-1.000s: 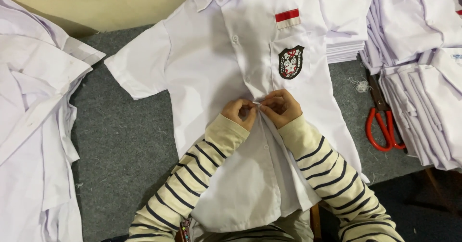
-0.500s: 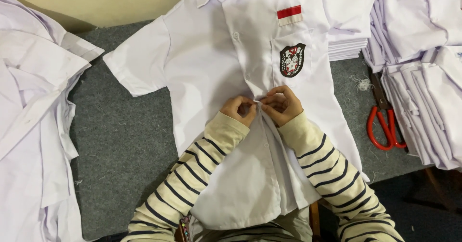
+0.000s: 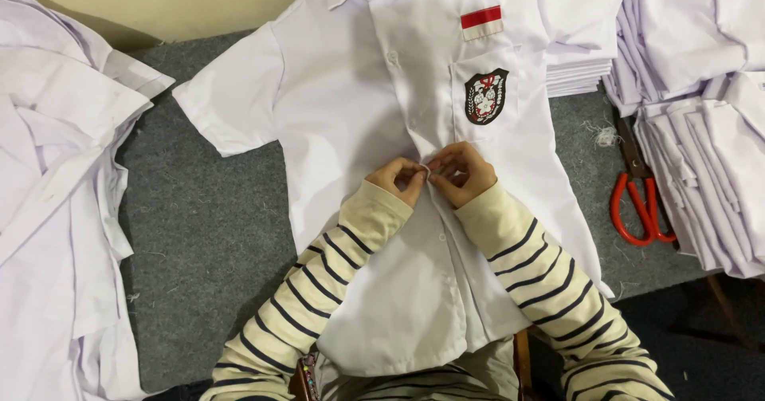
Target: A person buttons and folds a white school shirt on a work table in a factory setting.
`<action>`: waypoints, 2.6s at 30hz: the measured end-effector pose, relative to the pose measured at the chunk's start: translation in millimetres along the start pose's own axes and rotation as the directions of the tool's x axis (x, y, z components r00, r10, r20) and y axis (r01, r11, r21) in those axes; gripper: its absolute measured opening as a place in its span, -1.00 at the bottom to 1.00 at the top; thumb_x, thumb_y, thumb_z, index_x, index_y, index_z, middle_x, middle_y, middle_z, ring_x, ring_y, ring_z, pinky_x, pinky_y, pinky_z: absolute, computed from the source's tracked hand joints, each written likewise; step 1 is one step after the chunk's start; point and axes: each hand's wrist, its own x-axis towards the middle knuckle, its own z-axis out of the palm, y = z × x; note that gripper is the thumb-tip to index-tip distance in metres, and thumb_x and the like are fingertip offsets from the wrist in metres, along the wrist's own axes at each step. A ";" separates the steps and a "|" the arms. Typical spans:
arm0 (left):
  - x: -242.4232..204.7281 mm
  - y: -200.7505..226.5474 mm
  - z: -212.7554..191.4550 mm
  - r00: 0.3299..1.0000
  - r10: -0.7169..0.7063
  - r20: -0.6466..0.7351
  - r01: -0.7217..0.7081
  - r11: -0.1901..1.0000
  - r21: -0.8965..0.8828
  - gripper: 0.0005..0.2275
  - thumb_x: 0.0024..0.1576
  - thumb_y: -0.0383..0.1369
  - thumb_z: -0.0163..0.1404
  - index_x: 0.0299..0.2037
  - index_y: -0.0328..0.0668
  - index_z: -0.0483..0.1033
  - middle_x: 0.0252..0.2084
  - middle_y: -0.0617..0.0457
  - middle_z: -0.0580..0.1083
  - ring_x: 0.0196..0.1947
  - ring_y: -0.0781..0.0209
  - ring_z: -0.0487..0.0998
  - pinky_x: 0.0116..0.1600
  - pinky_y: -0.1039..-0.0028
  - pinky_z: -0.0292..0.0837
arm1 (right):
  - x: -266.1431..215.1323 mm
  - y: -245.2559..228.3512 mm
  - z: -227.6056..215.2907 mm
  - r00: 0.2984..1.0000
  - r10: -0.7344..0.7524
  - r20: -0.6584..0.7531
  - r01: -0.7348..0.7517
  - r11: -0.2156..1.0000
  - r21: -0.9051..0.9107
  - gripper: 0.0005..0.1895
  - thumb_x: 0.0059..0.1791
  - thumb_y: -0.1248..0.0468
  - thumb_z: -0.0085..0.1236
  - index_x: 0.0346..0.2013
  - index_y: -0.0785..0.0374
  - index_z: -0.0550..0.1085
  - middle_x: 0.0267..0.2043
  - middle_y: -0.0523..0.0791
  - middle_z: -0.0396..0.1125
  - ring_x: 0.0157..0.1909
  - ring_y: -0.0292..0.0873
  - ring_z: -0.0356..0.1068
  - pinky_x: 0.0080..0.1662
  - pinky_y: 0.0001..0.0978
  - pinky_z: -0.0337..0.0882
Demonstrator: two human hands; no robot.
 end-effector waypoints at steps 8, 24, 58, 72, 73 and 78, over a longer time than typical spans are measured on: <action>4.5 -19.5 12.0 0.976 -0.196 0.092 0.193 0.980 0.041 -0.79 0.11 -0.08 0.19 -0.23 0.08 0.59 -0.27 0.12 0.65 -0.17 0.12 0.67 -0.04 0.37 0.58 | -7.4 2.4 12.1 0.990 -0.104 -0.098 0.091 0.987 -0.130 -0.69 -0.15 0.45 0.39 -0.20 0.20 0.47 -0.32 -0.12 0.53 -0.30 -0.12 0.55 -0.34 -0.42 0.56; 6.8 -50.8 33.4 0.945 -0.324 0.035 0.321 0.909 -0.266 -0.87 0.13 -0.25 0.18 -0.21 -0.01 0.54 -0.29 0.02 0.63 -0.29 0.26 0.63 -0.22 0.51 0.56 | -8.8 -16.4 5.7 0.998 0.053 -0.042 -0.051 0.997 0.050 -0.66 -0.14 0.46 0.39 -0.17 0.26 0.42 -0.26 -0.03 0.52 -0.21 -0.13 0.55 -0.22 -0.37 0.61; -0.8 -42.1 34.5 0.983 -0.145 -0.109 0.115 0.963 -0.245 -0.92 0.13 -0.41 0.16 -0.31 -0.07 0.50 -0.37 -0.08 0.62 -0.38 0.14 0.65 -0.29 0.46 0.58 | -5.8 -8.3 4.5 0.996 0.070 -0.050 -0.075 0.991 -0.110 -0.72 -0.16 0.41 0.40 -0.25 0.26 0.47 -0.35 -0.04 0.49 -0.29 -0.09 0.54 -0.25 -0.28 0.61; -2.8 -39.1 35.4 0.983 -0.132 -0.131 0.107 0.978 -0.180 -0.90 0.07 -0.42 0.16 -0.32 0.00 0.50 -0.41 0.00 0.62 -0.41 0.16 0.65 -0.28 0.46 0.60 | -3.8 -4.2 7.6 0.995 0.013 -0.094 -0.026 0.989 -0.145 -0.90 -0.04 0.38 0.31 -0.26 0.27 0.55 -0.42 -0.02 0.48 -0.36 -0.11 0.53 -0.28 -0.30 0.59; -2.8 -38.6 36.2 0.983 -0.132 -0.131 0.107 0.977 -0.183 -0.89 0.06 -0.43 0.15 -0.31 0.00 0.49 -0.41 0.00 0.62 -0.40 0.16 0.65 -0.27 0.46 0.60 | -3.5 -2.2 6.9 0.996 0.011 -0.093 -0.024 0.989 -0.144 -0.89 -0.05 0.38 0.32 -0.26 0.28 0.55 -0.42 -0.01 0.48 -0.36 -0.09 0.54 -0.27 -0.29 0.60; -2.9 -48.5 42.0 0.986 -0.111 -0.126 0.081 0.971 -0.223 -0.77 0.07 -0.44 0.16 -0.14 -0.01 0.38 -0.32 -0.02 0.63 -0.37 0.13 0.66 -0.25 0.46 0.62 | -2.0 1.2 5.4 0.997 -0.011 -0.075 0.000 0.991 -0.137 -0.89 -0.03 0.37 0.30 -0.23 0.29 0.54 -0.42 0.00 0.47 -0.36 -0.08 0.53 -0.27 -0.28 0.60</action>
